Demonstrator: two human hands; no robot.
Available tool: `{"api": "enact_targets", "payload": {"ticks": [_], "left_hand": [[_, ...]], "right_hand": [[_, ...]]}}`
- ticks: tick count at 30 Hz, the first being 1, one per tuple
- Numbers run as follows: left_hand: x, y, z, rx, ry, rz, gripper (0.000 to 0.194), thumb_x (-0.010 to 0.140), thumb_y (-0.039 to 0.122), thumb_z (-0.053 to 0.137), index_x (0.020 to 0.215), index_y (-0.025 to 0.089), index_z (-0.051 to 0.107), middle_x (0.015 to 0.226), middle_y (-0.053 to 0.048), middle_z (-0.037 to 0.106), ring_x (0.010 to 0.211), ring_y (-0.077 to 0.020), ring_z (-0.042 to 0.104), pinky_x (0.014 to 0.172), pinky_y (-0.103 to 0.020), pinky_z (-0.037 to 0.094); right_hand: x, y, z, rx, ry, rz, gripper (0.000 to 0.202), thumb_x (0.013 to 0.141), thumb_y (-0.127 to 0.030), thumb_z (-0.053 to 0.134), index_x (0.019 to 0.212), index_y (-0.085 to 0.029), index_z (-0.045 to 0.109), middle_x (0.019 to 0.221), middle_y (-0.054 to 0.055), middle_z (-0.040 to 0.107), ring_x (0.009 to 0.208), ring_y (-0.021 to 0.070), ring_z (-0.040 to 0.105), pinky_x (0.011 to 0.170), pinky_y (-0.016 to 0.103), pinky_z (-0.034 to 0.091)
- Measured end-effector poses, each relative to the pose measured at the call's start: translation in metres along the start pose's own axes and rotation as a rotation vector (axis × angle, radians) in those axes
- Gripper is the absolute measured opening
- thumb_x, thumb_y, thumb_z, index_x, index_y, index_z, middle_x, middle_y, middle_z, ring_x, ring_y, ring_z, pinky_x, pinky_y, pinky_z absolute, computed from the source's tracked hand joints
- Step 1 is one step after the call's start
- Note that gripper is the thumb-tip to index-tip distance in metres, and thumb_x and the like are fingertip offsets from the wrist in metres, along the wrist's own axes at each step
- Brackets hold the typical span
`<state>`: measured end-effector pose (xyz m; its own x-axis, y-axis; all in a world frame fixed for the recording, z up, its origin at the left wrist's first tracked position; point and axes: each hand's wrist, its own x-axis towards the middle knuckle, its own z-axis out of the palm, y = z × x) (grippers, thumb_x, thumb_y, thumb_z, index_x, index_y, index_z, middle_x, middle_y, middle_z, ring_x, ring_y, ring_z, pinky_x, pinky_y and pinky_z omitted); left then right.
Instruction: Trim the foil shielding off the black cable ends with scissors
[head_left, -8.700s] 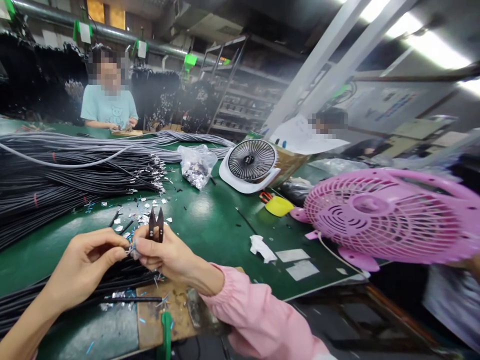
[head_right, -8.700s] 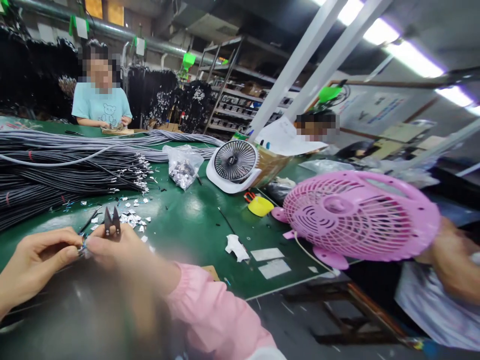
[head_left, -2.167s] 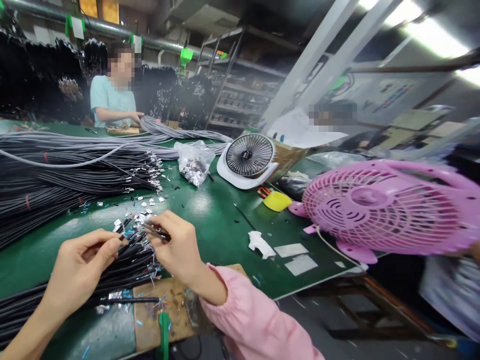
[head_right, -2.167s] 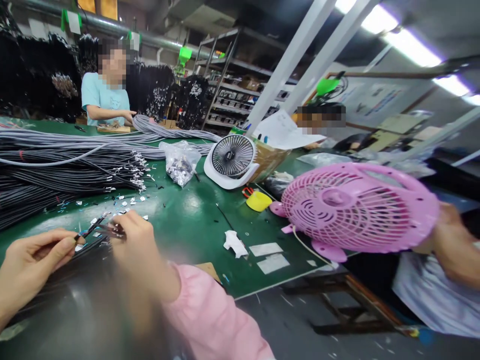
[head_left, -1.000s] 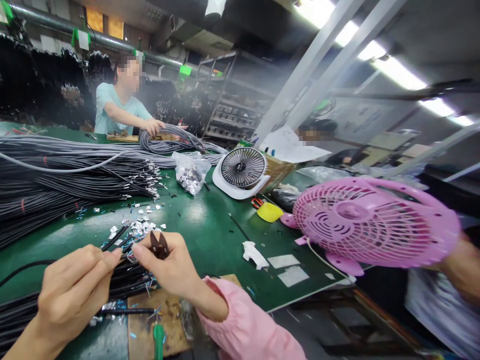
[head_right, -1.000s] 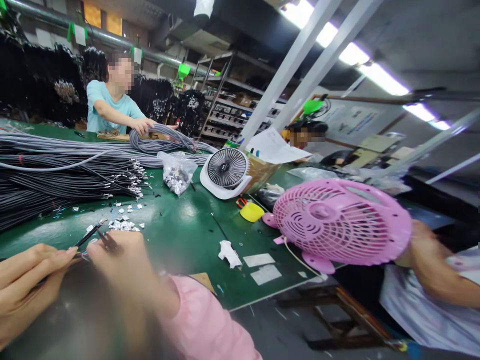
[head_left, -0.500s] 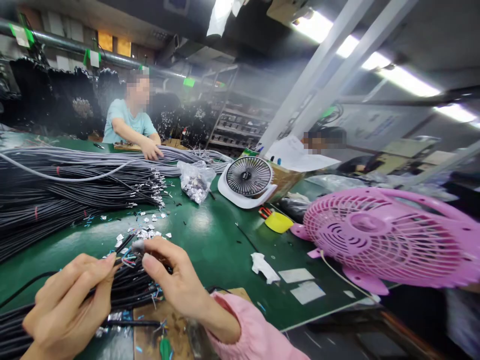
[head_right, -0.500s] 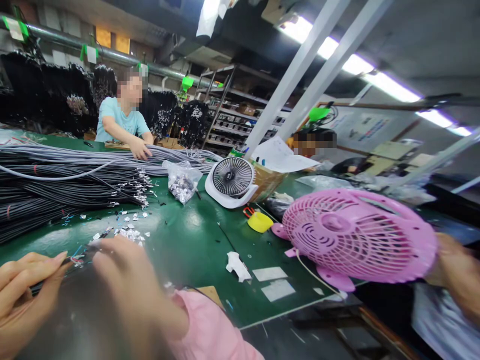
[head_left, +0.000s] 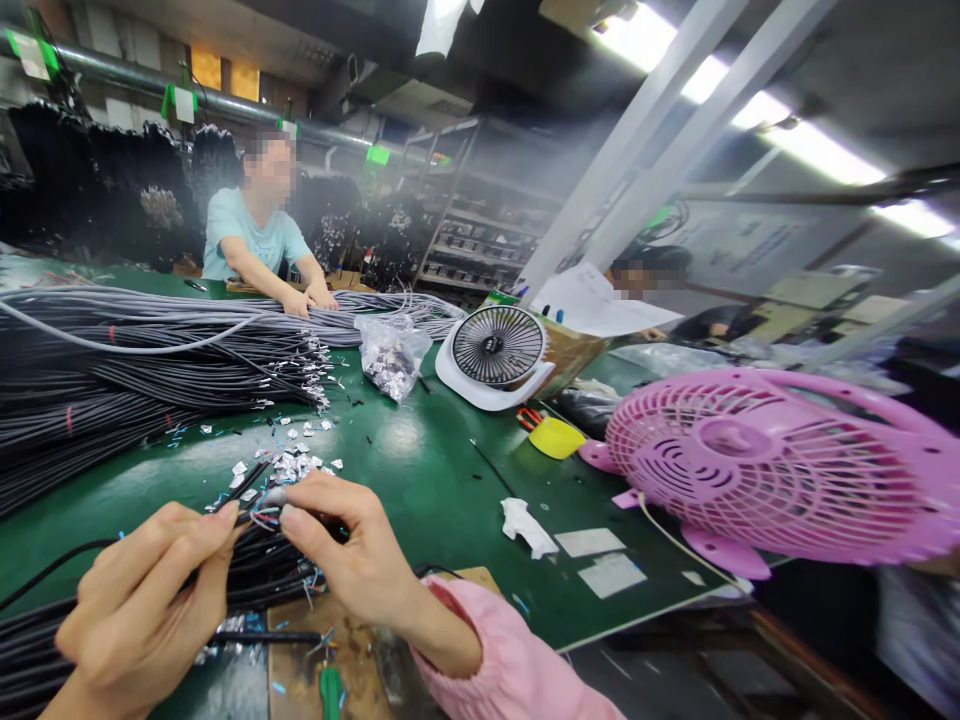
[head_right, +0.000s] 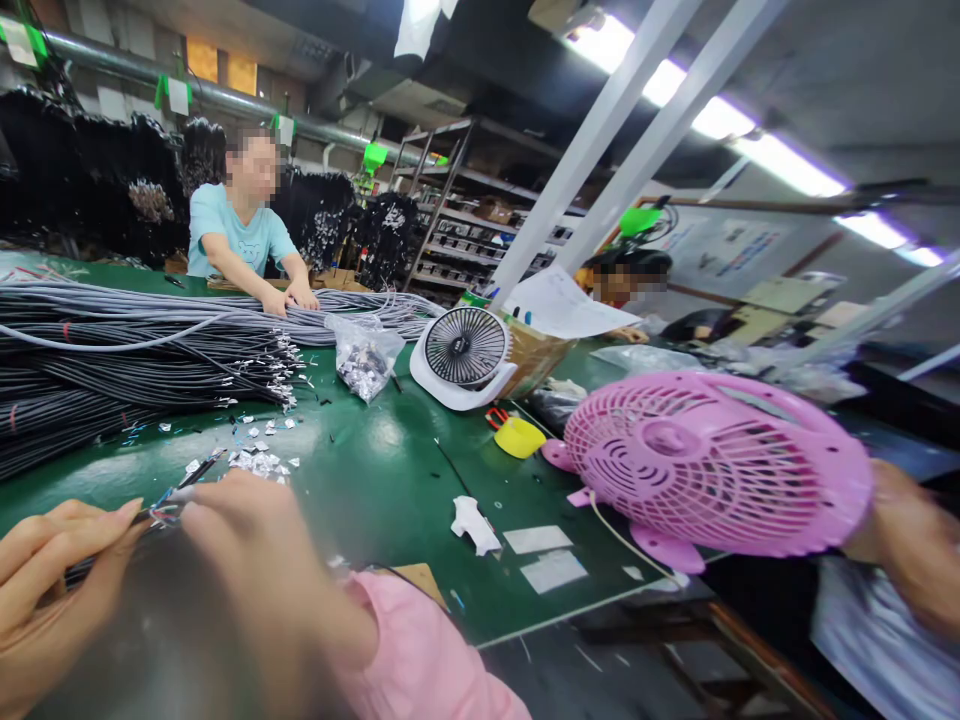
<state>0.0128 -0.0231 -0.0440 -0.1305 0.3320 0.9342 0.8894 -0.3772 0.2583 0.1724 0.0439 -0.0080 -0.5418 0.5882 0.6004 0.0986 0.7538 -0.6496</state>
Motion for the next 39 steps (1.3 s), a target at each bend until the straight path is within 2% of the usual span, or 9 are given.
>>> {"api": "enact_targets", "payload": {"ticks": [9,14,17,21,25,27,30,34,39], "left_hand": [[0.004,0.003,0.000,-0.005,-0.023,0.050,0.028,0.080,0.007,0.067,0.096,0.029,0.071,0.067,0.006,0.072,0.052,-0.0127,0.066,0.055,-0.025,0.056],[0.006,0.011,-0.004,0.066,-0.132,-0.143,0.009,0.087,0.025,0.066,0.092,0.029,0.071,0.070,0.006,0.075,0.054,-0.0128,0.068,0.056,-0.024,0.052],[0.014,0.015,-0.005,-0.025,-0.186,-0.195,0.012,0.090,0.030,0.060,0.084,0.027,0.070,0.060,0.007,0.070,0.048,-0.0098,0.063,0.051,-0.020,0.048],[0.032,0.014,-0.004,-0.275,-0.379,-0.337,0.034,0.090,0.033,0.052,0.058,0.023,0.060,0.041,0.007,0.051,0.032,-0.0076,0.047,0.036,-0.017,0.038],[0.045,0.008,-0.004,-0.563,-0.696,-0.631,0.055,0.089,0.056,0.045,0.046,0.022,0.048,0.030,0.004,0.041,0.024,-0.0088,0.034,0.026,-0.020,0.026],[0.048,0.005,-0.004,-0.653,-0.764,-0.715,0.058,0.085,0.063,0.047,0.045,0.022,0.048,0.028,0.004,0.038,0.023,-0.0078,0.029,0.026,-0.019,0.024],[0.045,0.007,-0.004,-0.630,-0.663,-0.741,0.047,0.080,0.058,0.059,0.051,0.021,0.060,0.032,0.004,0.044,0.025,-0.0081,0.034,0.026,-0.018,0.026],[0.036,0.012,-0.001,-0.459,-0.452,-0.618,0.023,0.073,0.040,0.071,0.058,0.023,0.071,0.050,0.001,0.065,0.041,-0.0122,0.058,0.039,-0.018,0.046],[0.032,0.011,0.001,-0.373,-0.436,-0.513,0.018,0.074,0.036,0.070,0.059,0.025,0.072,0.053,0.004,0.066,0.044,-0.0114,0.060,0.043,-0.018,0.046]], "right_hand": [[0.000,0.002,0.001,0.012,0.021,0.013,0.047,0.100,-0.035,0.043,0.062,-0.019,0.066,0.059,0.001,0.054,0.056,0.0129,0.045,0.053,0.025,0.040],[-0.005,0.003,0.001,0.036,0.109,0.065,0.037,0.097,-0.037,0.050,0.072,-0.021,0.071,0.064,0.001,0.061,0.058,0.0141,0.053,0.053,0.026,0.043],[-0.007,0.002,0.002,0.027,0.143,0.066,0.031,0.095,-0.035,0.053,0.076,-0.022,0.072,0.071,0.003,0.066,0.064,0.0154,0.057,0.058,0.027,0.047],[-0.006,-0.003,0.001,-0.066,0.128,0.054,0.037,0.095,-0.026,0.049,0.065,-0.020,0.068,0.062,0.002,0.061,0.059,0.0142,0.053,0.056,0.026,0.043],[-0.004,-0.003,0.000,-0.052,0.102,0.057,0.036,0.093,-0.023,0.050,0.061,-0.019,0.065,0.060,0.002,0.058,0.057,0.0135,0.050,0.054,0.026,0.041],[-0.004,-0.002,0.000,-0.009,0.112,0.073,0.035,0.091,-0.023,0.051,0.059,-0.019,0.063,0.059,0.001,0.057,0.056,0.0133,0.049,0.054,0.026,0.040],[-0.004,0.002,0.000,0.092,0.155,0.158,0.024,0.087,-0.026,0.056,0.065,-0.019,0.063,0.061,0.000,0.058,0.056,0.0122,0.049,0.052,0.024,0.039],[-0.002,0.005,0.002,0.145,0.158,0.213,0.017,0.079,-0.029,0.068,0.067,-0.019,0.062,0.061,-0.003,0.055,0.055,0.0108,0.046,0.054,0.024,0.040],[0.001,0.005,0.001,0.180,0.099,0.238,0.017,0.078,-0.019,0.065,0.062,-0.019,0.059,0.061,-0.003,0.053,0.058,0.0109,0.046,0.057,0.024,0.040]]}}
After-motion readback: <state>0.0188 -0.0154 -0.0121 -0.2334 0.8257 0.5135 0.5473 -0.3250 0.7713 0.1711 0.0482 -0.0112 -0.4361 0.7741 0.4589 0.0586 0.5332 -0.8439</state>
